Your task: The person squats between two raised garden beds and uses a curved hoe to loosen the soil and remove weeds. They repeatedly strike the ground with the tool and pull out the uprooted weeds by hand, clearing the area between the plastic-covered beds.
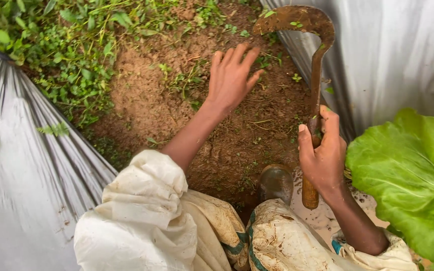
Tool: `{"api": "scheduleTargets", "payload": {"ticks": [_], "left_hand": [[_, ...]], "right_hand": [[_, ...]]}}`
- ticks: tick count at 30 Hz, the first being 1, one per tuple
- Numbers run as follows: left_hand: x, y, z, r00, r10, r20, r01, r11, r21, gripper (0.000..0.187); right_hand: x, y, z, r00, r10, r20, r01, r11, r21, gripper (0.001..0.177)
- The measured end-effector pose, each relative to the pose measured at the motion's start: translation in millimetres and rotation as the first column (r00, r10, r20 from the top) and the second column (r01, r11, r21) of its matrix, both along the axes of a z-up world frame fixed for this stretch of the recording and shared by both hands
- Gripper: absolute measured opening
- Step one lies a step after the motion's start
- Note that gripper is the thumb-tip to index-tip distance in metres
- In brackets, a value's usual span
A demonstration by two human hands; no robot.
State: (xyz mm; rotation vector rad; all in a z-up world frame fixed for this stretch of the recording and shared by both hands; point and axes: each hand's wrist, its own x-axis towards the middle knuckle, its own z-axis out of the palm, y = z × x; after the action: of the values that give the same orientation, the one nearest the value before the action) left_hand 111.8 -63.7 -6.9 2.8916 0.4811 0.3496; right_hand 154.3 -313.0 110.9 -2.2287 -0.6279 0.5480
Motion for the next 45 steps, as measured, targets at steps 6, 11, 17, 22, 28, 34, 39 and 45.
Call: {"api": "scheduleTargets", "payload": {"ticks": [6, 11, 17, 22, 28, 34, 39, 45], "left_hand": [[20, -2, -32, 0.999, 0.019, -0.039, -0.024, 0.993, -0.113, 0.025], [23, 4, -30, 0.999, 0.048, -0.01, -0.049, 0.978, -0.205, 0.013], [27, 3, -25, 0.995, 0.099, -0.021, -0.1, 0.943, -0.317, 0.018], [25, 5, -21, 0.986, 0.137, -0.099, -0.164, 0.921, -0.354, 0.032], [24, 3, -22, 0.973, 0.142, -0.181, -0.206, 0.888, -0.412, 0.021], [21, 3, -13, 0.976, 0.125, -0.179, -0.191, 0.885, -0.425, 0.015], [19, 4, -17, 0.971, 0.11, -0.213, -0.195, 0.881, -0.432, 0.015], [17, 3, -12, 0.971, 0.107, -0.212, -0.194, 0.874, -0.445, 0.016]], "right_hand": [[6, -15, -2, 1.0, 0.005, 0.029, -0.005, 1.0, -0.002, 0.04], [9, -21, -12, 0.998, 0.055, 0.04, -0.056, 0.998, 0.025, 0.039], [13, -16, -19, 0.992, 0.095, 0.083, -0.099, 0.994, 0.05, 0.039], [10, -13, -13, 0.987, 0.084, 0.139, -0.097, 0.991, 0.089, 0.037], [11, -20, -23, 0.997, 0.078, 0.008, -0.078, 0.996, -0.035, 0.041], [11, -21, -13, 0.985, 0.024, 0.172, -0.045, 0.992, 0.118, 0.043], [12, -39, -51, 0.997, 0.07, -0.021, -0.069, 0.997, 0.036, 0.048], [9, -25, -24, 0.983, 0.054, 0.176, -0.074, 0.991, 0.111, 0.041]]}}
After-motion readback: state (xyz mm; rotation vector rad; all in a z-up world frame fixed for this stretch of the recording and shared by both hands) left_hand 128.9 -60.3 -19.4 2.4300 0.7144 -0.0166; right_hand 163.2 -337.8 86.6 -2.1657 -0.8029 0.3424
